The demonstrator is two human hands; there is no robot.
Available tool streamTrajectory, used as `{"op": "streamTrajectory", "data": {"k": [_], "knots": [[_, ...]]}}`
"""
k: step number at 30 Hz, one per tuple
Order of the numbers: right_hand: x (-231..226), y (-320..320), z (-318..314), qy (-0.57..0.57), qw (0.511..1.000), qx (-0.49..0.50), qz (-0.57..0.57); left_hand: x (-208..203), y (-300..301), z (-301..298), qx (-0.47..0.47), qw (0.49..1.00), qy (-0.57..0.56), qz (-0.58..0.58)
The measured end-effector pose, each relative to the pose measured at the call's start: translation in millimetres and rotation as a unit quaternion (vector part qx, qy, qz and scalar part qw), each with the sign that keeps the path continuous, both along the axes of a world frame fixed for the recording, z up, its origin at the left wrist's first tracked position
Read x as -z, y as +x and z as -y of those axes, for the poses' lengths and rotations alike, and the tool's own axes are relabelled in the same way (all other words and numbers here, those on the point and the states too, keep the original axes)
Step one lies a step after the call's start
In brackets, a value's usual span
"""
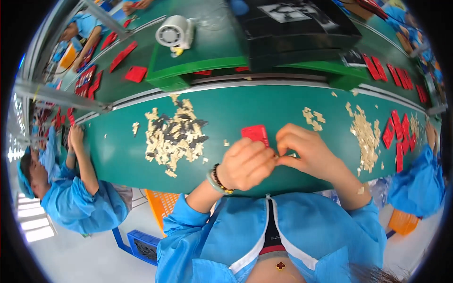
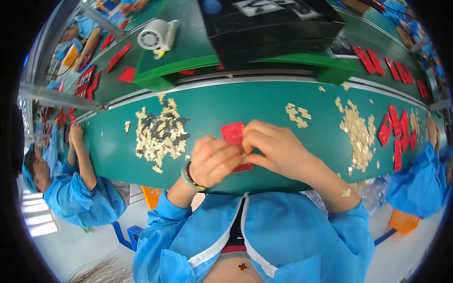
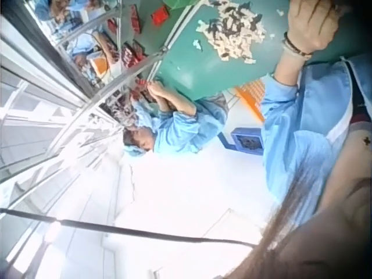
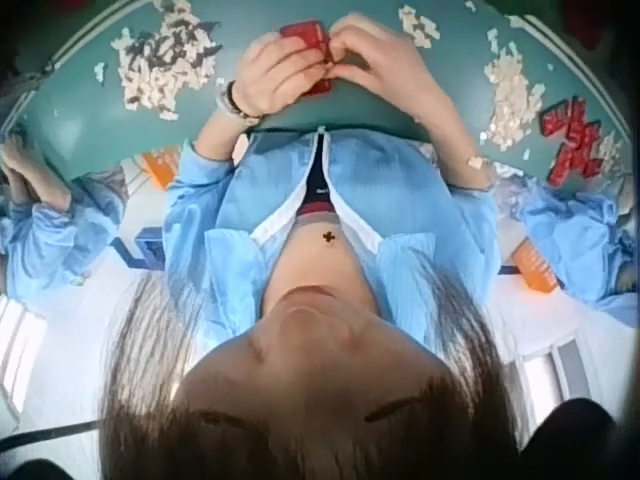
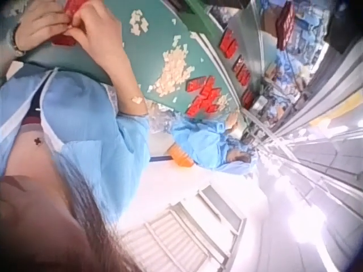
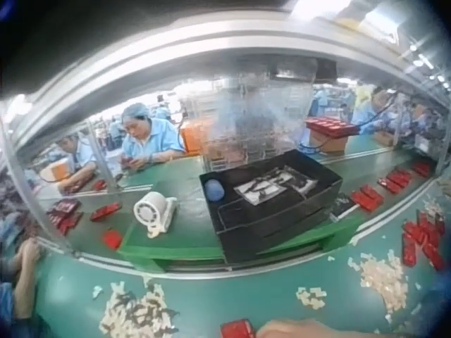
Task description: The person inserts small gold-colored components into red plastic electronic housings by hand at an assembly line workstation.
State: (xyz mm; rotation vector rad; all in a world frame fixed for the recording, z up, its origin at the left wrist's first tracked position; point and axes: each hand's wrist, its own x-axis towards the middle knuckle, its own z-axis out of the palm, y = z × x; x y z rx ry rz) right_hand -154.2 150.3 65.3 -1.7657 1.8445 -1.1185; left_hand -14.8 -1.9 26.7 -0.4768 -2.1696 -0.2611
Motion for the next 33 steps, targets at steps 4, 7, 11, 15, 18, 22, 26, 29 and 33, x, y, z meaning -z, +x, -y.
{"op": "streamTrajectory", "data": {"k": [4, 7, 11, 15, 18, 22, 26, 29, 33], "knots": [[3, 9, -1, 0.014, 0.999, -0.01, -0.034, 0, 4, -4, -0.019, 1.0, 0.006, -0.009], [-1, 12, 2, -0.007, 0.999, 0.011, -0.037, 2, 8, -8, -0.03, 0.999, 0.009, -0.013], [18, 11, -26, 0.072, 0.994, -0.015, -0.074, 9, 23, -10, -0.066, 0.993, 0.07, 0.071], [44, -3, -42, 0.059, 0.955, 0.172, -0.234, 19, 21, -13, -0.106, 0.935, 0.271, 0.203], [35, 33, -14, 0.049, 0.97, 0.122, -0.207, 26, 20, -14, -0.066, 0.883, 0.355, 0.298], [62, 34, 17, -0.134, 0.949, 0.088, -0.272, 15, 33, 0, -0.05, 0.709, 0.629, 0.315], [72, 19, 48, -0.206, 0.955, 0.105, -0.188, 55, 31, 12, -0.198, 0.835, 0.473, 0.201], [89, -1, 35, -0.082, 0.957, 0.241, 0.141, 73, 18, 1, -0.154, 0.918, 0.115, 0.349], [103, -4, 35, 0.063, 0.926, 0.222, 0.3, 60, 29, 7, -0.178, 0.927, 0.184, 0.273]]}}
